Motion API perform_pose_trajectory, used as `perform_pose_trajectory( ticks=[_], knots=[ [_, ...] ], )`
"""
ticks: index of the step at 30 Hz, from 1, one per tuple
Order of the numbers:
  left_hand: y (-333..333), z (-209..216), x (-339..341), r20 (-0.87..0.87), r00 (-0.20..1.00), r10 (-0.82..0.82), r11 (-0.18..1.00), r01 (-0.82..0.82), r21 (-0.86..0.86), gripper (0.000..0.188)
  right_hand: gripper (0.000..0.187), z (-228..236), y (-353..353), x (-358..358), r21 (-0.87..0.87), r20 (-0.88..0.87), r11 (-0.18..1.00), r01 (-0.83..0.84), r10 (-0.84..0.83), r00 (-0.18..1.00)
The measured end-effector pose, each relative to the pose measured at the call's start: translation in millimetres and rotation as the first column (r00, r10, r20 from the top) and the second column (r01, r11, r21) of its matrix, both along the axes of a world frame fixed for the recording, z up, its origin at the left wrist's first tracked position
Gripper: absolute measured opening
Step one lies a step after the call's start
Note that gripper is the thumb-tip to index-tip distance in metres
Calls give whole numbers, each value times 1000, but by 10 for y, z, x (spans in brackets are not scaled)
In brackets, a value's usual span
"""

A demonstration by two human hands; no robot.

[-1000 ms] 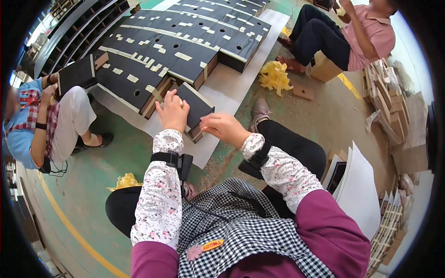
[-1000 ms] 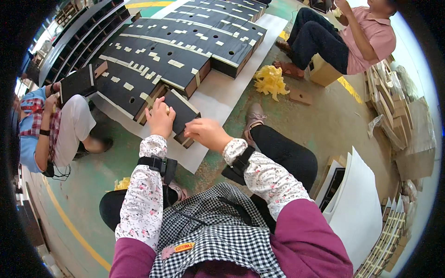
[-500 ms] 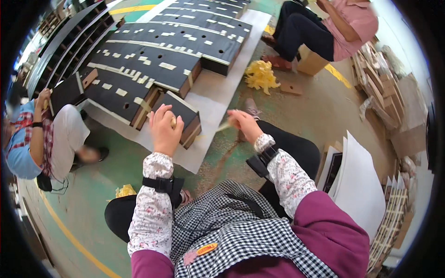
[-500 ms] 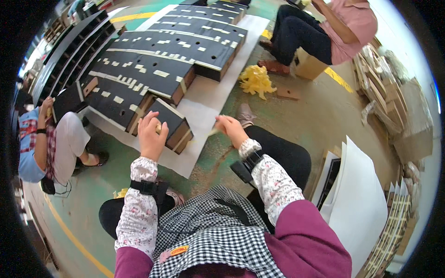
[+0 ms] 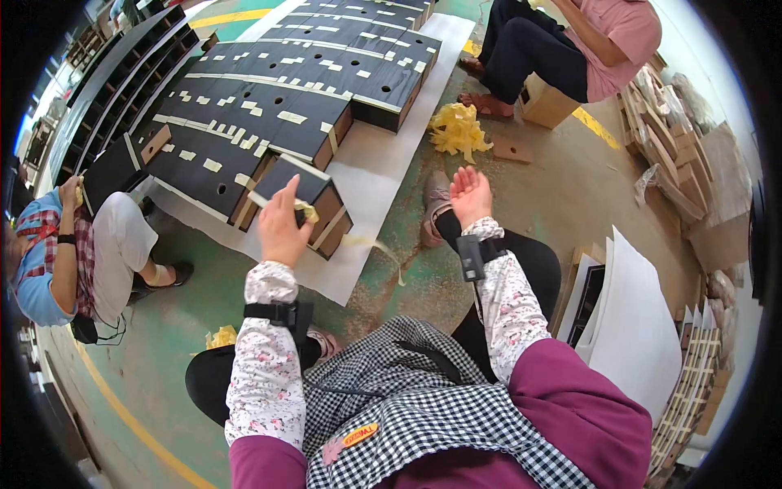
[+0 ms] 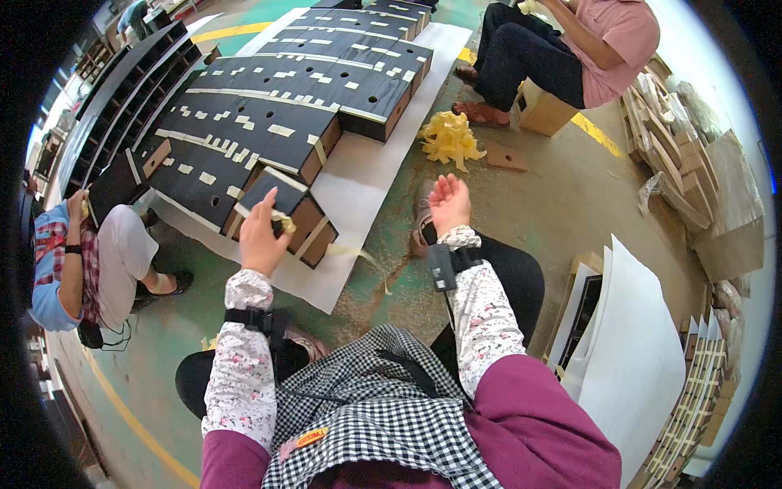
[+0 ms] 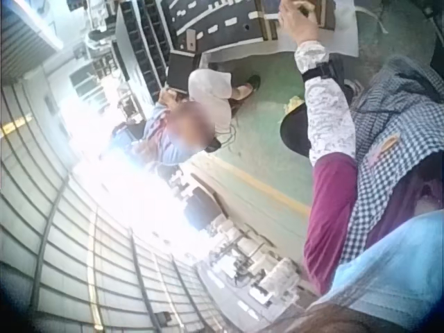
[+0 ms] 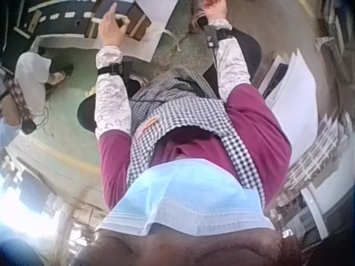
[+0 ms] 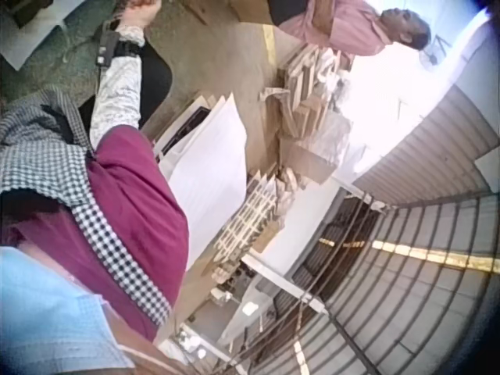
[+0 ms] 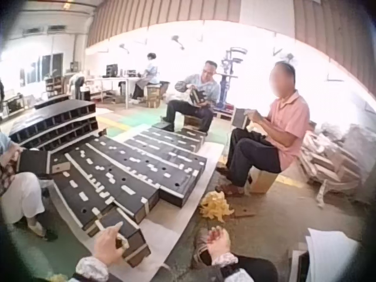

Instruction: The person sits on the floor in a workshop and assembles small black boxes. They apply yellow tape to the edges of the boxes and place them on a white sheet. The person handles the boxes one at a time, using their hands to manipulate the tape and position the items.

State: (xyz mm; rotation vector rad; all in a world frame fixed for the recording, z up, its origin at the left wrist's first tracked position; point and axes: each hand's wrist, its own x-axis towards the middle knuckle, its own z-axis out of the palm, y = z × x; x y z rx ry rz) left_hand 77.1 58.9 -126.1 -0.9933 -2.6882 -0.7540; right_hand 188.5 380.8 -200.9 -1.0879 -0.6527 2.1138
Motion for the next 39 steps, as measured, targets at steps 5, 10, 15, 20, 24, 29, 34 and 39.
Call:
perform_pose_trajectory(
  ticks=[5,10,15,20,24,29,34,39],
  knots=[
    [-499,19,-160,86,996,-18,991,7,131,52,27,-28,-440,-221,-324,-491,893,-313,124,862],
    [-558,82,-53,101,995,25,991,-38,131,45,27,194,-1039,-467,-189,-326,934,-304,232,916],
    [-170,-63,340,-26,999,31,999,-32,-43,48,33,696,-1264,-521,424,-175,842,-333,437,882],
    [43,-121,357,46,999,16,999,-17,29,49,33,939,-1249,-619,392,-247,866,-311,425,871],
    [39,27,533,561,764,-317,868,-4,496,58,32,1001,-1202,-668,599,-133,744,-295,457,880],
    [269,-21,1288,751,348,-561,727,-226,648,71,29,1045,-1309,-756,794,-65,566,-220,440,896],
    [403,126,1462,831,148,-536,715,-444,540,39,27,1076,-1414,-737,817,-37,516,-256,490,871],
    [425,164,1504,817,13,-576,688,-532,493,34,23,1081,-1402,-669,952,205,128,-278,409,889]
  ],
)
